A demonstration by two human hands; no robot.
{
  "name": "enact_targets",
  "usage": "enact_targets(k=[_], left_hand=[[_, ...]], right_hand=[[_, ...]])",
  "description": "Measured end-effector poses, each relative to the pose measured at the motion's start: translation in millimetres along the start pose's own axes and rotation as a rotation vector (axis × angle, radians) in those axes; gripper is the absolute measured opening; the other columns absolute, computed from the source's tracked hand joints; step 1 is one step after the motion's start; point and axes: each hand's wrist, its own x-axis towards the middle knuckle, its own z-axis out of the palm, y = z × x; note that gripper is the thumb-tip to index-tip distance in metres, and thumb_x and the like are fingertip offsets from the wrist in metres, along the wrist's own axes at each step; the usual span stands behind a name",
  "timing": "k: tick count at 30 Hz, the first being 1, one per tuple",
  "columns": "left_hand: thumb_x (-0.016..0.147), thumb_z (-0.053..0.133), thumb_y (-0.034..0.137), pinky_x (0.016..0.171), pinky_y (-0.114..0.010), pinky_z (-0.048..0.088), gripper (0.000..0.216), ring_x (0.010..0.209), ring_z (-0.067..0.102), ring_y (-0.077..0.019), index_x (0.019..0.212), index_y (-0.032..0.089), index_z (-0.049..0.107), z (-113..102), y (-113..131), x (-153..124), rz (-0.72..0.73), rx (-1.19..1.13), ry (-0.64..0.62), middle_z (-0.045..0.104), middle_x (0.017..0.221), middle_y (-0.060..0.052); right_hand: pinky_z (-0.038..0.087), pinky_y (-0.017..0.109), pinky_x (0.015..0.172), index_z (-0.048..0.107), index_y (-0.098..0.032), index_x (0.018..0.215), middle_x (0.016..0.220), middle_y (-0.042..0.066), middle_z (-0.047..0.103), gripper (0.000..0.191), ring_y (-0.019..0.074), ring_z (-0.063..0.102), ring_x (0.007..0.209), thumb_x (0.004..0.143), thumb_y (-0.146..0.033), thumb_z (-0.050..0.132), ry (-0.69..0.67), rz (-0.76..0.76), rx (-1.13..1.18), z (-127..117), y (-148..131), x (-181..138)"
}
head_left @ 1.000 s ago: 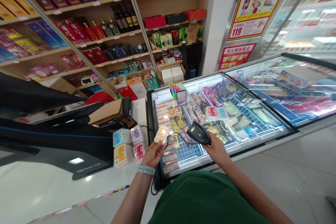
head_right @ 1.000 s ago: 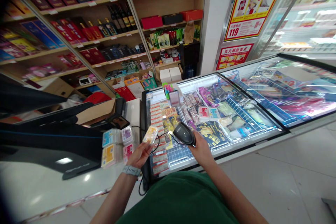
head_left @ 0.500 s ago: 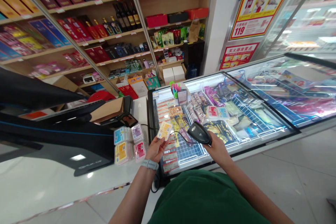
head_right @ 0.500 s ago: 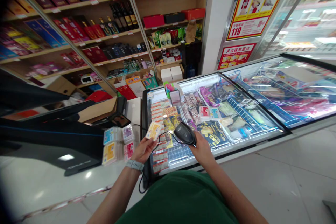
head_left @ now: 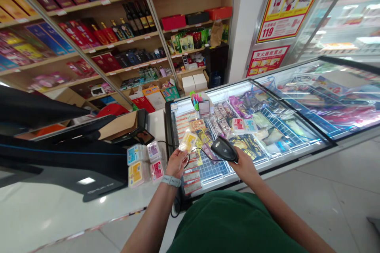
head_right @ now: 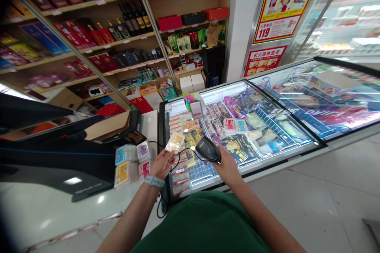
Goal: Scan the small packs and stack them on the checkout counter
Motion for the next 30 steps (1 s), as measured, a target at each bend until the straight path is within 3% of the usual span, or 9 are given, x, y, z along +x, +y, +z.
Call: enact_targets(k=[15,30], left_hand=[[0.053,0.082,0.018,0.065,-0.02,0.041,0.037,0.068,0.058,-0.0085,0.087,0.016,0.066,24,11,11,0.143,0.082,0.041,0.067,0.079,0.0],[0.058,0.078,0.015,0.078,-0.024,0.047,0.033,0.081,0.064,-0.0134,0.089,0.016,0.067,25,14,19,0.262,0.093,0.011,0.071,0.086,-0.004]], right_hand=[[0.047,0.033,0.074,0.057,-0.02,0.1,0.091,0.005,0.067,0.027,0.0235,0.063,0.085,0.072,-0.019,0.055,0.006,-0.006,0.007,0,4,1],[0.048,0.034,0.075,0.057,-0.018,0.1,0.091,0.007,0.067,0.028,0.0252,0.064,0.086,0.072,-0.021,0.052,-0.037,-0.003,-0.006,2,-3,4]])
